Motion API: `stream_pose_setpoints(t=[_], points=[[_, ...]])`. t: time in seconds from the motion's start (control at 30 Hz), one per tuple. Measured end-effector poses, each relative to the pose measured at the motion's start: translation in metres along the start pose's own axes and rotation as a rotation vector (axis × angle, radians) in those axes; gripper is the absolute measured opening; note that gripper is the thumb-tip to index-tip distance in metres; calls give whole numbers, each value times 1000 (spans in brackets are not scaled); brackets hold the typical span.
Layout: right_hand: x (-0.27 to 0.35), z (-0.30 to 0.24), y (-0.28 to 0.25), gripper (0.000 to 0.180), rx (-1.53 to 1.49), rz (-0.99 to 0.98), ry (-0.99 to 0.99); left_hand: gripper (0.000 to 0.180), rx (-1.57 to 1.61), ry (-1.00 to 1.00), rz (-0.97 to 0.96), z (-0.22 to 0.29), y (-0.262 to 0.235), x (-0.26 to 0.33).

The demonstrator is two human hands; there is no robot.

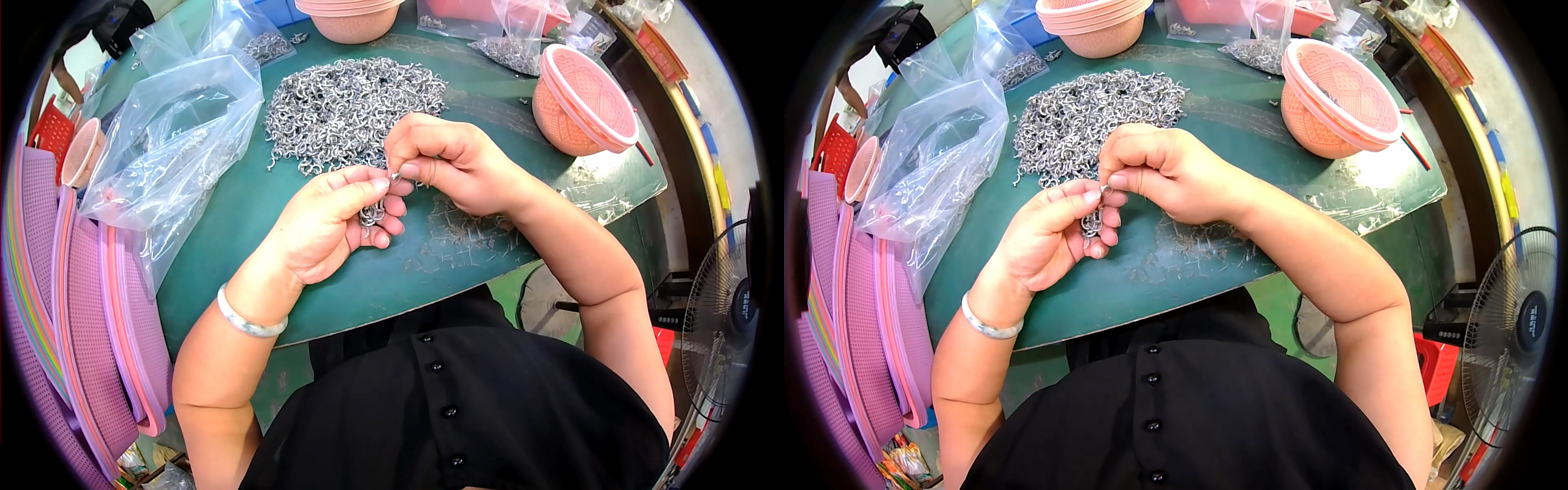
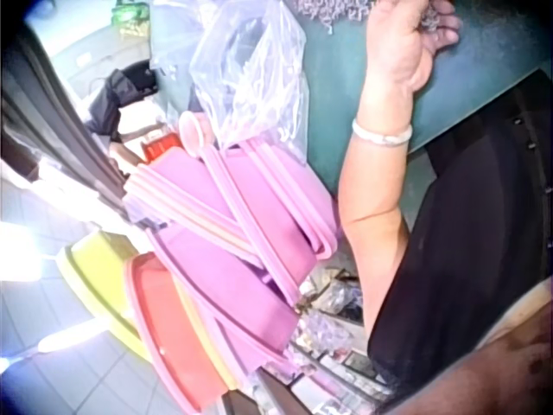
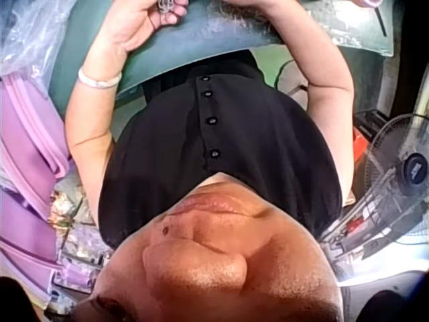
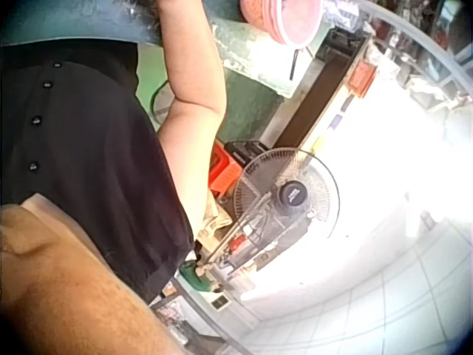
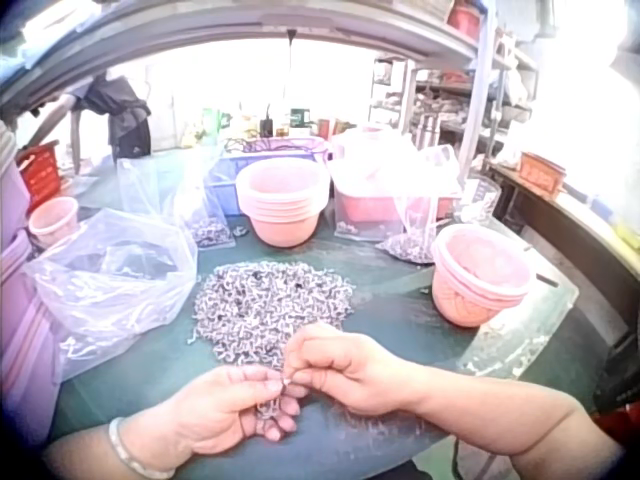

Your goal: The person joins small curved metal components together by hand on a green work surface.

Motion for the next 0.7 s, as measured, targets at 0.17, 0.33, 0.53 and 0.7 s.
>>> stream_pose_setpoints(t=[0.17,0.33,0.53,0.7], points=[[-1,3,1,3,-54,-17,37,16,-29,3,52,-1,0,1],[-1,3,2,3,-89,-22,69,13,-50,4,102,-1,2,1],[-1,6,2,3,-81,-11,70,11,-58,-2,137,-2,1,0],[-1,5,1,3,-56,-3,90,12,-64,11,154,-2,-1,0]])
Point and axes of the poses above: each hand's wrist, its own x-axis away from the middle knuckle, its own y-axis out of the palm, z = x × y, the point moved 2 cm from there along -x, towards the middle knuckle, and after that the axes turned 15 degrees about y, right-handed, at the moved point
